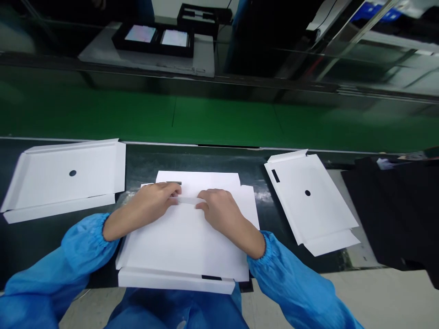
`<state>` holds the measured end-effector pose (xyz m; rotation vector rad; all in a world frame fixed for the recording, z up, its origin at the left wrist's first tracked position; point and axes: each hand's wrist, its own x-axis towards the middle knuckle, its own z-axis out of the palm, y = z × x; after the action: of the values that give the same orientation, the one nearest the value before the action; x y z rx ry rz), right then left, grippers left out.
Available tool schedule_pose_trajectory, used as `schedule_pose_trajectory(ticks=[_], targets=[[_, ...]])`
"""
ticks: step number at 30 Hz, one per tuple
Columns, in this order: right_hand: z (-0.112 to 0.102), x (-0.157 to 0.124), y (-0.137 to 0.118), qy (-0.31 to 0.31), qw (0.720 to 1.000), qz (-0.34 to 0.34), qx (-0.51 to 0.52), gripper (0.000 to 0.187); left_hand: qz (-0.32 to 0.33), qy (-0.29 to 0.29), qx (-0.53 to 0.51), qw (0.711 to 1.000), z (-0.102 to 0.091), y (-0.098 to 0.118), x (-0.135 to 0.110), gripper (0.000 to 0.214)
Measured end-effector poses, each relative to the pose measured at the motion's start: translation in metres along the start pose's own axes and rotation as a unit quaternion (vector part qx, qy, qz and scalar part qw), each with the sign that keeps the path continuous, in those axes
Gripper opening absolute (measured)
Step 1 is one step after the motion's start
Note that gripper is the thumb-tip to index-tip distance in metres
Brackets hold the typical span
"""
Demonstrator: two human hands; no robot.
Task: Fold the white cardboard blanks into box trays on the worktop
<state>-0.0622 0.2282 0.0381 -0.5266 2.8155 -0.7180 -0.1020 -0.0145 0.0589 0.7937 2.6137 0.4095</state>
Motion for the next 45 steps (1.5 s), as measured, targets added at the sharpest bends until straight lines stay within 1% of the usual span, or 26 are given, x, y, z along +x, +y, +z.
schedule_pose_trajectory(ticks=[3, 6, 11, 14, 16, 18, 22, 25, 27, 29, 32, 35, 39, 45], targets=[[-0.007, -0.008, 0.003, 0.022, 0.998, -0.029, 0.054, 0.005, -0.004, -0.026, 0.058, 0.998, -0.014, -0.008, -0.010, 0.013], [-0.012, -0.017, 0.005, 0.031, 0.995, -0.057, 0.072, 0.011, -0.024, -0.048, 0.094, 0.994, -0.022, -0.015, -0.017, 0.018], [-0.014, -0.024, 0.012, 0.064, 0.997, -0.042, 0.025, 0.007, -0.024, -0.049, 0.089, 0.995, -0.019, -0.018, -0.017, 0.025], [-0.011, -0.024, 0.018, 0.065, 0.996, -0.048, 0.022, 0.006, -0.036, -0.060, 0.097, 0.993, -0.016, -0.015, -0.016, 0.028], [-0.007, -0.023, 0.020, 0.056, 0.997, -0.049, 0.018, 0.008, -0.048, -0.076, 0.105, 0.990, -0.016, -0.012, -0.016, 0.030], [-0.005, -0.022, 0.020, 0.037, 0.998, -0.035, 0.025, 0.009, -0.059, -0.096, 0.103, 0.988, -0.017, -0.011, -0.014, 0.030], [-0.005, -0.017, 0.015, -0.037, 0.997, 0.046, 0.054, 0.014, -0.085, -0.148, 0.079, 0.982, -0.025, -0.014, -0.007, 0.028], [-0.010, -0.013, 0.012, -0.091, 0.990, 0.106, 0.022, 0.016, -0.101, -0.171, 0.067, 0.978, -0.030, -0.018, -0.001, 0.027], [-0.015, -0.011, 0.014, -0.109, 0.986, 0.128, 0.013, 0.016, -0.110, -0.173, 0.049, 0.977, -0.032, -0.021, 0.001, 0.028], [-0.021, -0.012, 0.018, -0.111, 0.984, 0.132, 0.048, 0.015, -0.111, -0.169, 0.030, 0.979, -0.033, -0.024, 0.001, 0.027], [-0.028, -0.019, 0.029, -0.078, 0.981, 0.144, 0.107, 0.014, -0.098, -0.145, 0.003, 0.985, -0.029, -0.030, 0.000, 0.023], [-0.031, -0.030, 0.038, -0.033, 0.978, 0.162, 0.127, 0.016, -0.073, -0.109, -0.032, 0.991, -0.025, -0.037, -0.003, 0.020], [-0.031, -0.038, 0.043, -0.010, 0.980, 0.130, 0.152, 0.015, -0.042, -0.083, -0.034, 0.995, -0.025, -0.044, -0.010, 0.021], [-0.032, -0.038, 0.040, -0.018, 0.987, 0.085, 0.135, 0.010, -0.065, -0.103, 0.016, 0.992, -0.040, -0.047, -0.018, 0.027]])
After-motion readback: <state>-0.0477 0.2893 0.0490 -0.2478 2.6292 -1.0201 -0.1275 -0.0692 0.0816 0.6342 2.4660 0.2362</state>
